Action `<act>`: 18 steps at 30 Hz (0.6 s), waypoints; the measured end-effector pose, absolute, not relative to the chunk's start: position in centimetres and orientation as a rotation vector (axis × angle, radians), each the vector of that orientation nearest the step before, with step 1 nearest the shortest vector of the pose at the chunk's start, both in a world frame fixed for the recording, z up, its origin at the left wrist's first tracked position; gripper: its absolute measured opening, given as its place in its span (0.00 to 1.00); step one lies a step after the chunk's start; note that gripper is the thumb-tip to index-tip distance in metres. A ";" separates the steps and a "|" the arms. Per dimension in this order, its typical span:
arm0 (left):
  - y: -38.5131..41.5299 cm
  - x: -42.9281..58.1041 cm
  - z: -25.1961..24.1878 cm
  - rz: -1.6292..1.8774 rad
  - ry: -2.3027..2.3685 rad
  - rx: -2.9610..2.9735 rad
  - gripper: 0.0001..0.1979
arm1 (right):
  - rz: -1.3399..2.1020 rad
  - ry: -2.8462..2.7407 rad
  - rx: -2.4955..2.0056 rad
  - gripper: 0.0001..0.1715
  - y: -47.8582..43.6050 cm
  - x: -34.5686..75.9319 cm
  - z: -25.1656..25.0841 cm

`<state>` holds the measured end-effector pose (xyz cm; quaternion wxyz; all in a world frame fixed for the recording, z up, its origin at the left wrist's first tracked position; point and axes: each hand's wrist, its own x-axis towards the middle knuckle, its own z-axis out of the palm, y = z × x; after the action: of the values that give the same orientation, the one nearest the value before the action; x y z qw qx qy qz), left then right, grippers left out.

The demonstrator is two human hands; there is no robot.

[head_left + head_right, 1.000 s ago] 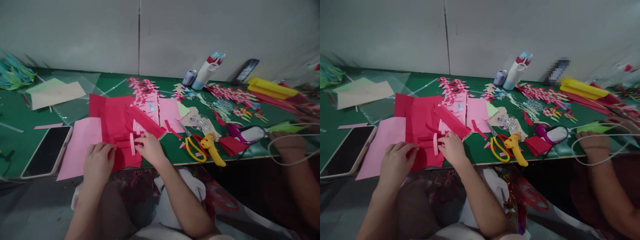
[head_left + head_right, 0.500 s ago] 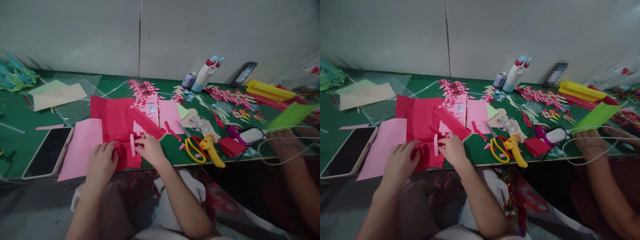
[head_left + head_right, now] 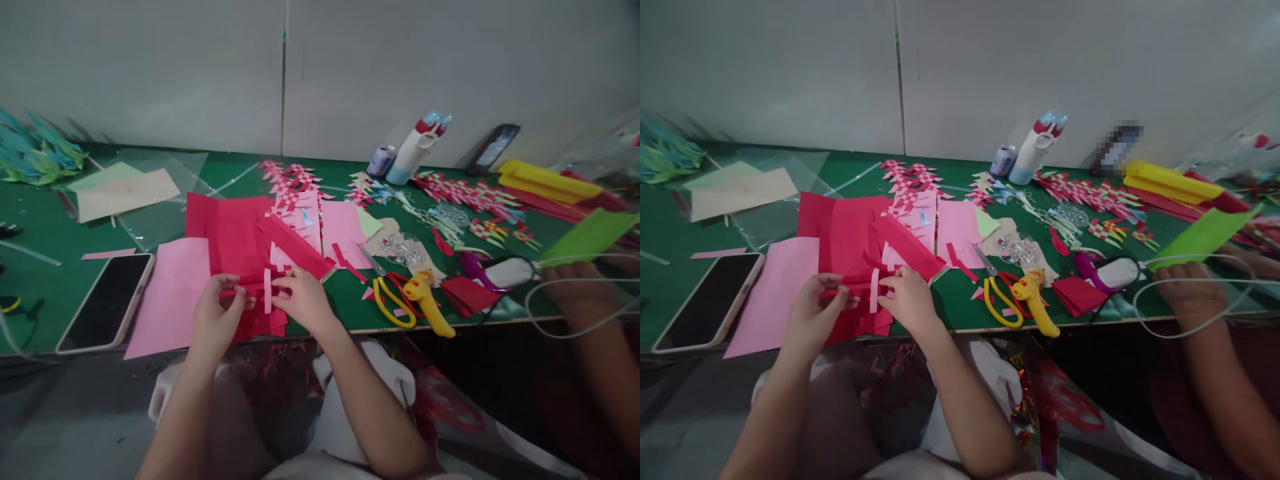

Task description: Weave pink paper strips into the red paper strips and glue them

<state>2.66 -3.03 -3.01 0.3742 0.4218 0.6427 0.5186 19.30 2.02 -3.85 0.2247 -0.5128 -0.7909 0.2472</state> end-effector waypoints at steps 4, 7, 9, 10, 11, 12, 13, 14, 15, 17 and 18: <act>-2.6 3.8 -2.4 1.452 1.440 0.779 0.19 | 0.707 -2.164 -1.403 0.17 1.9 19.2 -3.8; -2.4 4.5 -2.0 1.497 1.320 0.638 0.19 | 0.702 -2.177 -1.388 0.15 1.9 19.2 -3.6; -2.4 4.7 -1.8 1.505 1.279 0.566 0.19 | 0.694 -2.181 -1.392 0.13 1.9 19.2 -3.6; -2.4 4.8 -1.7 1.503 1.267 0.544 0.19 | 0.690 -2.182 -1.397 0.13 1.9 19.1 -3.6; -2.4 4.8 -1.7 1.502 1.259 0.531 0.19 | 0.688 -2.183 -1.399 0.12 1.9 19.1 -3.6; -2.5 4.8 -1.6 1.504 1.256 0.526 0.19 | 0.686 -2.184 -1.400 0.11 2.0 19.1 -3.6; -2.5 4.7 -1.6 1.507 1.258 0.528 0.19 | 0.684 -2.183 -1.402 0.11 2.0 19.1 -3.6; -2.5 4.6 -1.7 1.505 1.267 0.537 0.19 | 0.683 -2.182 -1.405 0.11 2.0 19.1 -3.6; -2.6 4.5 -1.8 1.496 1.285 0.557 0.19 | 0.684 -2.178 -1.409 0.11 2.0 19.0 -3.6; -2.7 4.2 -2.1 1.469 1.346 0.646 0.17 | 0.687 -2.165 -1.417 0.12 2.0 19.0 -3.7; -2.8 4.0 -2.3 1.464 1.405 0.725 0.16 | 0.686 -2.159 -1.419 0.12 2.0 19.0 -3.8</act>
<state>3.99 -2.83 -2.29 0.4737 0.2965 0.5742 0.5984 18.98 1.95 -3.78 0.2321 -0.5164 -0.7856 0.2495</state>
